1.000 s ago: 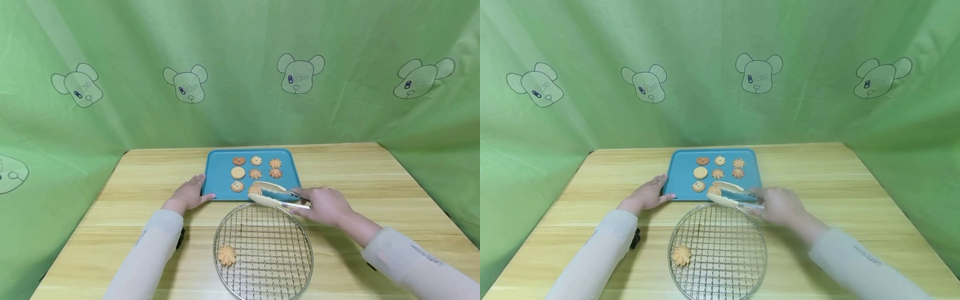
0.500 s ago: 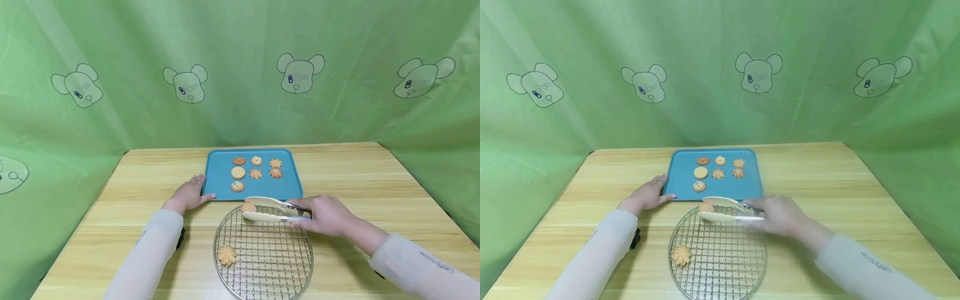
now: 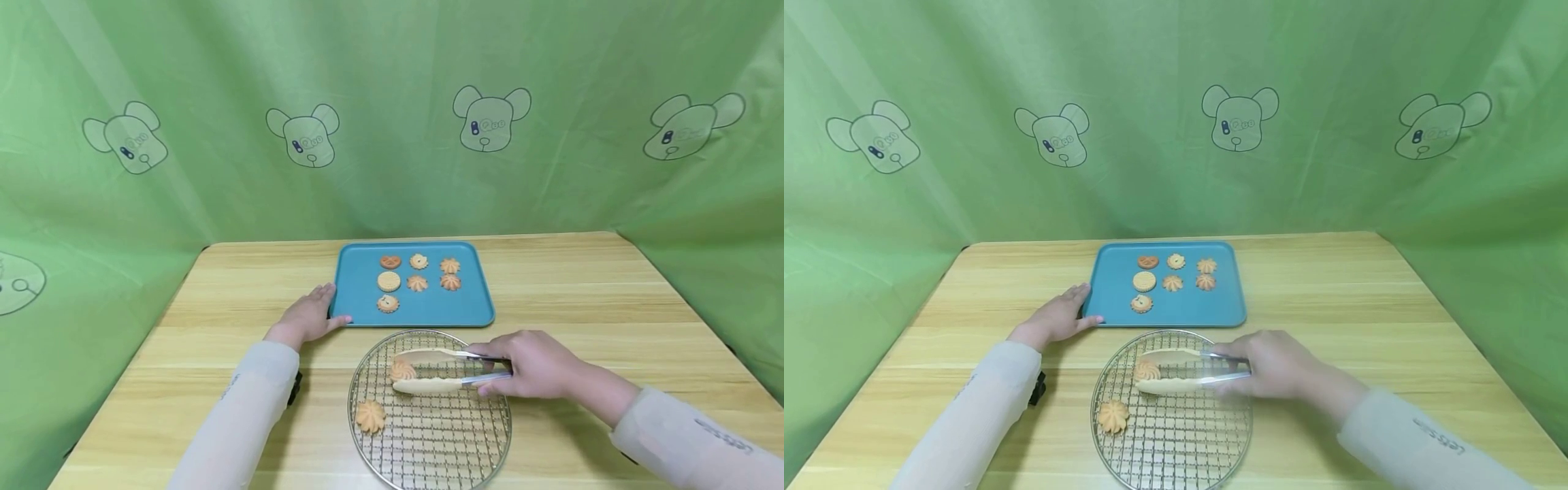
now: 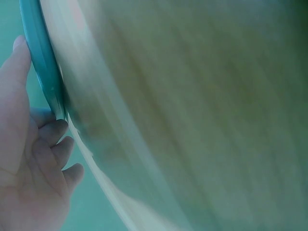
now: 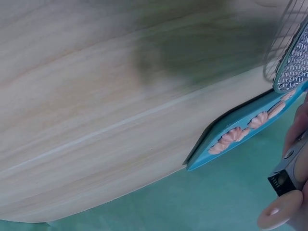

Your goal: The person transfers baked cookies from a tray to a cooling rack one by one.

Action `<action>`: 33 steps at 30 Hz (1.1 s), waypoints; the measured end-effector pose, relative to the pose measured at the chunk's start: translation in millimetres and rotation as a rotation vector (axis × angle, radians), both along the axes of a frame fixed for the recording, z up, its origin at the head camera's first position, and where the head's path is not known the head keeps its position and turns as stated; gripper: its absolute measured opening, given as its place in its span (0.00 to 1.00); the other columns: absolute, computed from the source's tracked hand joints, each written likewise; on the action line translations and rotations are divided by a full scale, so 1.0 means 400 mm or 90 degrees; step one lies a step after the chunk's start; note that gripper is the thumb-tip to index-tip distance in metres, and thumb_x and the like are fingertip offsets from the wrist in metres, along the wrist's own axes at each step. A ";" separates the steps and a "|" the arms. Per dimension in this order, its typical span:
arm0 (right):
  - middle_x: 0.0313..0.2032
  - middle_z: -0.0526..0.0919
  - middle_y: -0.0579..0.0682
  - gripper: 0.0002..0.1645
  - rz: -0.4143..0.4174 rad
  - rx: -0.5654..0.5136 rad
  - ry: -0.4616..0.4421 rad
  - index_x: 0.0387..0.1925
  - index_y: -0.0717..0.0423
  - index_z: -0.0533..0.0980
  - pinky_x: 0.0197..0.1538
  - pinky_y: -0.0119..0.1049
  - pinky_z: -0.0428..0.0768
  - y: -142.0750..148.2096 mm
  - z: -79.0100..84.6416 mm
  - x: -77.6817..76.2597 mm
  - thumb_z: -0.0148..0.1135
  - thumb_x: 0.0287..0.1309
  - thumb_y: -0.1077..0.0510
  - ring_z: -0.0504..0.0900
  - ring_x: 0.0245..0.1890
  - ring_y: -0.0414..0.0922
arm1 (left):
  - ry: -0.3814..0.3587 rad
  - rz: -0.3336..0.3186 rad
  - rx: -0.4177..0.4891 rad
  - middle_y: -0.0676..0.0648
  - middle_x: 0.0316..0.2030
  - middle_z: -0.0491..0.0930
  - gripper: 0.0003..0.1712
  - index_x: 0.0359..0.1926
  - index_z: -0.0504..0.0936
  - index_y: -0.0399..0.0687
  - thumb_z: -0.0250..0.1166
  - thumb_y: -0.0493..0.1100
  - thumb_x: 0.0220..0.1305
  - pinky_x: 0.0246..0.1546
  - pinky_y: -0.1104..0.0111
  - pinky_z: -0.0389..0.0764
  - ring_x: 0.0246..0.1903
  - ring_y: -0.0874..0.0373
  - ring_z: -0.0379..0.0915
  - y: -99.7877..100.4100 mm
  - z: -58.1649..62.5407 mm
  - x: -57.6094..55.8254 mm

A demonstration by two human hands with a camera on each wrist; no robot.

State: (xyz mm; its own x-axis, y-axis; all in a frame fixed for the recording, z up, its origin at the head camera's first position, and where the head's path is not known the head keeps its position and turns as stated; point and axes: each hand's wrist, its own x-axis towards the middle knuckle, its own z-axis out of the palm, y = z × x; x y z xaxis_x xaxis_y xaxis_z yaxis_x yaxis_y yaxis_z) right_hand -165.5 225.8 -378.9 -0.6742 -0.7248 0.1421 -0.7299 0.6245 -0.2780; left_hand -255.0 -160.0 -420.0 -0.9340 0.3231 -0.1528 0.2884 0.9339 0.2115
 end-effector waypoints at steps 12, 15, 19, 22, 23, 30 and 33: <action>0.26 0.73 0.28 0.37 0.092 -0.035 -0.015 0.52 0.54 0.80 0.24 0.23 0.71 -0.002 -0.005 0.018 0.70 0.46 0.36 0.65 0.19 0.26 | 0.003 -0.001 -0.002 0.37 0.72 0.48 0.51 0.72 0.47 0.33 0.51 0.66 0.66 0.69 0.54 0.48 0.70 0.43 0.42 0.000 0.004 0.000; 0.26 0.74 0.28 0.37 0.104 -0.035 -0.022 0.52 0.55 0.80 0.24 0.22 0.72 -0.003 -0.008 0.022 0.71 0.45 0.37 0.66 0.19 0.25 | 0.004 -0.003 -0.002 0.37 0.72 0.48 0.51 0.72 0.48 0.33 0.52 0.66 0.66 0.69 0.53 0.48 0.70 0.42 0.43 0.000 0.003 -0.001; 0.25 0.71 0.26 0.36 0.119 -0.033 -0.037 0.53 0.53 0.80 0.22 0.21 0.69 -0.003 -0.011 0.026 0.72 0.45 0.37 0.65 0.18 0.25 | -0.002 -0.001 -0.006 0.37 0.72 0.47 0.51 0.72 0.46 0.34 0.51 0.67 0.66 0.69 0.54 0.48 0.71 0.43 0.42 -0.001 0.003 0.000; 0.25 0.71 0.25 0.35 0.135 -0.035 -0.040 0.54 0.51 0.80 0.22 0.20 0.68 -0.003 -0.014 0.027 0.72 0.46 0.38 0.65 0.19 0.25 | -0.005 0.002 -0.008 0.38 0.72 0.47 0.52 0.73 0.46 0.34 0.50 0.68 0.65 0.70 0.54 0.47 0.71 0.44 0.41 -0.001 0.003 0.000; 0.26 0.72 0.26 0.35 0.142 -0.038 -0.041 0.54 0.51 0.79 0.22 0.20 0.68 -0.004 -0.015 0.027 0.72 0.46 0.38 0.65 0.19 0.25 | -0.004 0.002 -0.007 0.38 0.72 0.47 0.52 0.73 0.46 0.34 0.50 0.68 0.65 0.69 0.54 0.47 0.71 0.44 0.41 -0.001 0.003 0.000; 0.31 0.81 0.34 0.35 0.186 -0.042 -0.013 0.52 0.53 0.80 0.31 0.21 0.76 -0.010 -0.019 0.028 0.71 0.46 0.38 0.74 0.25 0.26 | -0.004 0.000 -0.007 0.38 0.72 0.47 0.52 0.73 0.46 0.35 0.50 0.68 0.65 0.70 0.54 0.47 0.71 0.44 0.41 -0.001 0.002 -0.002; 0.35 0.83 0.36 0.35 0.196 -0.032 -0.002 0.53 0.53 0.80 0.34 0.22 0.77 -0.012 -0.021 0.031 0.71 0.47 0.38 0.76 0.28 0.27 | -0.001 -0.003 -0.007 0.37 0.72 0.47 0.52 0.73 0.47 0.34 0.50 0.68 0.66 0.69 0.54 0.48 0.71 0.43 0.42 -0.002 0.002 -0.001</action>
State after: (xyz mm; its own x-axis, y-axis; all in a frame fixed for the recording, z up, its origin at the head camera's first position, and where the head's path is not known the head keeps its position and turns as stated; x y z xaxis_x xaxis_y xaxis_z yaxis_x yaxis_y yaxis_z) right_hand -153.3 221.1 -387.3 -0.4245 -0.8872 0.1809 -0.8817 0.3596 -0.3055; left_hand -255.4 -160.9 -419.3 -0.9323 0.3257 -0.1571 0.2926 0.9347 0.2017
